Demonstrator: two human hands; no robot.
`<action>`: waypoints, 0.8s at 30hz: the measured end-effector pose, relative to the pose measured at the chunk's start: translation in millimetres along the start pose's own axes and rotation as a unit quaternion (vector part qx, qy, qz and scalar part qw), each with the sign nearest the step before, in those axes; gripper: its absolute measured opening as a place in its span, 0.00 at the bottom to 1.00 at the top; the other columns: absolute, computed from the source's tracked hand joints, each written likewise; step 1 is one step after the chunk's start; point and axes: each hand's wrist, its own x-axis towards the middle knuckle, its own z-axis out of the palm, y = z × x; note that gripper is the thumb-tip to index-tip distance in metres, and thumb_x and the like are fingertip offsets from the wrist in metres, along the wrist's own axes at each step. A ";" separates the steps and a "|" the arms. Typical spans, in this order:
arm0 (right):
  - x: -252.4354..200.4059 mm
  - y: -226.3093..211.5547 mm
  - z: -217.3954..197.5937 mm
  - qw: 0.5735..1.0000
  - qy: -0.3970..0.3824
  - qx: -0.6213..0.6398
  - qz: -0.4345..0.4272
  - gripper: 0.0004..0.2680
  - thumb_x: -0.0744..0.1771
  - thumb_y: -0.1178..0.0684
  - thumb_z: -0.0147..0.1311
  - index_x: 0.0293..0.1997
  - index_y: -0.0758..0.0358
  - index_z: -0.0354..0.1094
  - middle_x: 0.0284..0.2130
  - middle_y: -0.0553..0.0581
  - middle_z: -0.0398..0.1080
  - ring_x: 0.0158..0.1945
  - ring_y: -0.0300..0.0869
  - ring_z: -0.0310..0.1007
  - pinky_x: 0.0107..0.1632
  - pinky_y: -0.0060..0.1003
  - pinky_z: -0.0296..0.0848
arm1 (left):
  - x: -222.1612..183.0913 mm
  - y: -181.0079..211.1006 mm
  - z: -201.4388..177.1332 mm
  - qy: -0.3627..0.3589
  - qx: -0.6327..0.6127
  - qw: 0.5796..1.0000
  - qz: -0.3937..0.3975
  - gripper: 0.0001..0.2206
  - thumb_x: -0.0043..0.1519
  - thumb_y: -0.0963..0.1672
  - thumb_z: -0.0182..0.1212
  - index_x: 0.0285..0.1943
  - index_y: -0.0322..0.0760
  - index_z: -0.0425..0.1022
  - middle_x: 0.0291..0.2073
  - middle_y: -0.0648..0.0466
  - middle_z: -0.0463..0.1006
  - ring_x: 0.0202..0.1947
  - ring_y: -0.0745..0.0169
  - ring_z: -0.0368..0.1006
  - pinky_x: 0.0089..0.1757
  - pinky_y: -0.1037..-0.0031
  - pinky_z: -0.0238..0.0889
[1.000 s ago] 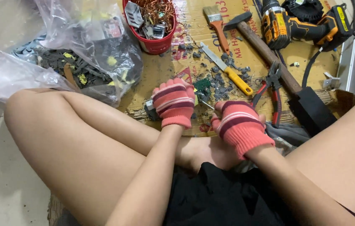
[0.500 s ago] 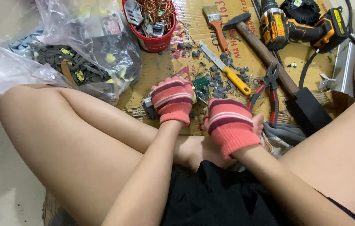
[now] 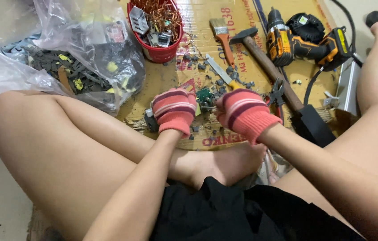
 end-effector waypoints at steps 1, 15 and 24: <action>-7.6 -1.5 -7.9 0.997 -0.032 0.064 0.029 0.10 0.67 0.59 0.50 0.51 0.61 0.77 0.39 0.62 0.79 0.50 0.53 0.78 0.62 0.53 0.71 | -0.5 1.4 -0.5 -0.005 -0.002 1.000 0.001 0.12 0.56 0.53 0.56 0.30 0.47 0.75 0.28 0.51 0.79 0.35 0.50 0.78 0.43 0.58 0.66; 99.6 84.5 32.5 0.987 0.011 0.117 -0.109 0.18 0.65 0.62 0.54 0.61 0.47 0.72 0.50 0.58 0.77 0.45 0.50 0.81 0.53 0.44 0.79 | 4.2 1.3 3.8 -0.057 0.033 0.997 -0.031 0.13 0.57 0.53 0.53 0.30 0.47 0.76 0.30 0.51 0.80 0.36 0.50 0.78 0.44 0.58 0.66; 200.1 132.9 42.7 0.885 0.146 -0.071 -0.436 0.16 0.59 0.48 0.61 0.53 0.42 0.75 0.42 0.58 0.77 0.48 0.59 0.78 0.52 0.55 0.79 | 7.6 2.4 -5.7 -0.065 0.052 0.996 -0.045 0.14 0.58 0.53 0.52 0.31 0.47 0.77 0.30 0.51 0.81 0.37 0.50 0.79 0.44 0.58 0.66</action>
